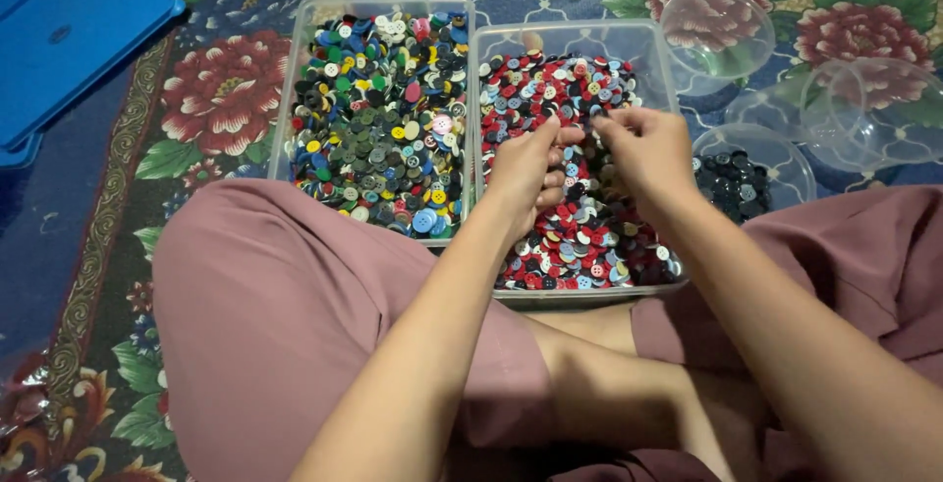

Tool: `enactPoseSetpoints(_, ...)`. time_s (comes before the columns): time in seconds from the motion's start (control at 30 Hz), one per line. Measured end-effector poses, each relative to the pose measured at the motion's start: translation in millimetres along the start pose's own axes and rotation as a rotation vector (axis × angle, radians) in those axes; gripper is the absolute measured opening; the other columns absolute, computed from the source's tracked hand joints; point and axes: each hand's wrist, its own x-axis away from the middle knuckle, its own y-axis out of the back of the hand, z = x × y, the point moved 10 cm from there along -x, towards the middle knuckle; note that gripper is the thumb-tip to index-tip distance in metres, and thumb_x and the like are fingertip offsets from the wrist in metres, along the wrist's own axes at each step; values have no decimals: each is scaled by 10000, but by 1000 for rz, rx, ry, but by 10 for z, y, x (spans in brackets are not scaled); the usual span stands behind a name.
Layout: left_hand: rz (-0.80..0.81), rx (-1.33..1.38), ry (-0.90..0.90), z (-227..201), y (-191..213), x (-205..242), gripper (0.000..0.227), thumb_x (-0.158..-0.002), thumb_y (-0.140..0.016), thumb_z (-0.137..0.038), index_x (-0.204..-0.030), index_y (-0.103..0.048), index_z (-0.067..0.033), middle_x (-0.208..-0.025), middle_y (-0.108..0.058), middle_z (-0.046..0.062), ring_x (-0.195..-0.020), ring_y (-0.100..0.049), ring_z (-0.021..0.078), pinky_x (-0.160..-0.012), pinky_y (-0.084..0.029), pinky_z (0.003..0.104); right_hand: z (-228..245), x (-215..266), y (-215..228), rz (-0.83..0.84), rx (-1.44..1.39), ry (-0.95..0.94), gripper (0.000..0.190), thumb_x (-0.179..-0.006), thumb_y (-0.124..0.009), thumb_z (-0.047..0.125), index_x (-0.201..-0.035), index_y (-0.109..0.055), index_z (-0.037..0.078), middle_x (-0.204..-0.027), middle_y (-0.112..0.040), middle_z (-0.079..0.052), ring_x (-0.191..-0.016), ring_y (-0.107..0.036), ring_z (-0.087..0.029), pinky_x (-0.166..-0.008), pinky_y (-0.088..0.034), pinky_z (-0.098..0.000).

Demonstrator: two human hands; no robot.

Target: Sorting various colored buttons from a large container into smaller containers

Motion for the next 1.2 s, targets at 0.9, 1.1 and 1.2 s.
enactPoseSetpoints(0.9, 75, -770, -164, 533, -2136, -300, 955, -893, -75, -803, -1449, -471, -135, -1580, -391, 165, -1518, -294, 414, -1278, -108, 550, -573, 63, 1584, -306, -148, 34, 272, -1054, -546, 365, -1186, -638, 146, -1032, -671, -86, -1004, -614, -136, -885, -515, -334)
enactPoseSetpoints(1.1, 36, -588, -249, 349, -2004, -5, 803, -965, -31, -559, -1418, -554, -152, -1559, -529, 60, -1494, -388, 300, -1143, -128, 598, -338, 130, 1646, -351, -389, 242, 122, -1071, -368, 175, -1104, -422, 72, -1065, -524, -67, -939, -606, -133, -860, -489, -280)
enactPoseSetpoints(1.2, -130, -471, -389, 393, -1790, -184, 444, -1050, -306, -408, -1207, -658, -188, -1259, -719, -19, -1172, -663, 212, -1098, -373, 421, -304, 182, 1674, -432, -104, 281, 84, -1065, -496, 68, -1124, -532, 21, -1045, -648, -89, -896, -683, -155, -797, -529, -290)
